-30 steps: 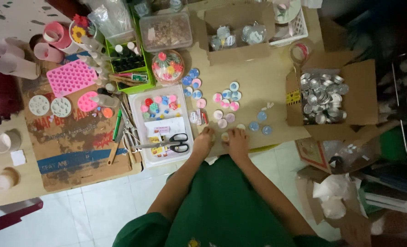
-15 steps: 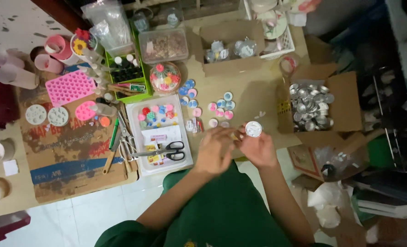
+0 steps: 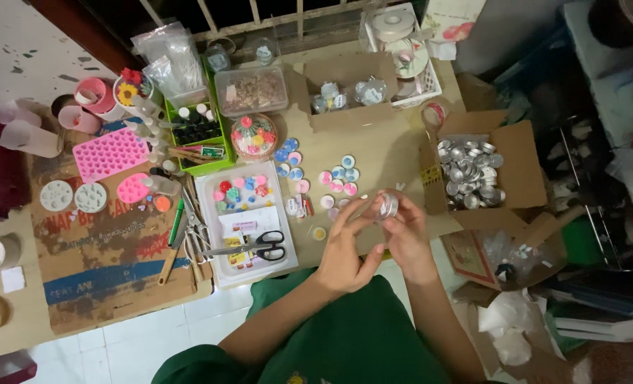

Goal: Preparing, trimming, and labeling small candle tins and containers for retail packaging.

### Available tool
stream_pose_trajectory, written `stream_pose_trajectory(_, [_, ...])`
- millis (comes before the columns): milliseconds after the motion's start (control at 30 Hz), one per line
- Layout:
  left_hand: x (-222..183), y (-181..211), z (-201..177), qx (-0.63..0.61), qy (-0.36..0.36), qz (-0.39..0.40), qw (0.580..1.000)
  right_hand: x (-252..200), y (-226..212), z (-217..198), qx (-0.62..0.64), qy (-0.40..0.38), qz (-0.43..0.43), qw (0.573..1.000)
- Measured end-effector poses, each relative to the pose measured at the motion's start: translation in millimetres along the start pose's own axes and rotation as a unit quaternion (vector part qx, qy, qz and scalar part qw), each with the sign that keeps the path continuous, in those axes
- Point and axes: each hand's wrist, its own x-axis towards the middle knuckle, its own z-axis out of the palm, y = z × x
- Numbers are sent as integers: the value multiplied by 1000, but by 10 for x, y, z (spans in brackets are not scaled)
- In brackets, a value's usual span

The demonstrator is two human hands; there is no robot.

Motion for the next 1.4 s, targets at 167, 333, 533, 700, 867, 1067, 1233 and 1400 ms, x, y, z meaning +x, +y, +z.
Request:
stream_pose_trajectory(167, [60,65,-43,-34,9,-4,999,3,-33,-42,-69,3,-59,996])
stream_pose_trajectory(333, [76,159,-49,-61,44,-22,997,-1,-59,51,-81,-10,-83,993])
stream_pose_trajectory(533, [147,130,-205,-52,-14,-72,996,6,-139,203,-208,16,-114,971])
stream_pose_trajectory(700, [-54,-374,-371,-45,34,-203,978,231,826,-506,-473,27,-155,867])
stream_pose_trajectory(867, [-287,-694,-686,-96,211,-315,920,7,1909,-1212,-791,-118,-36,599])
stream_pose_trajectory(1067, [-684,-1093,-788,-139,339,-466,805,83,1933,-1040,-709,-65,-134,690])
stream_pose_trajectory(1233, [-1062,-1406,-608,-253,337,-619,663,-123,2220,-1768,-641,137,57,754])
stream_pose_trajectory(1400, [-2142,-2231,37,-485,262,-705,445,-134,2791,-2791,-250,409,256,840])
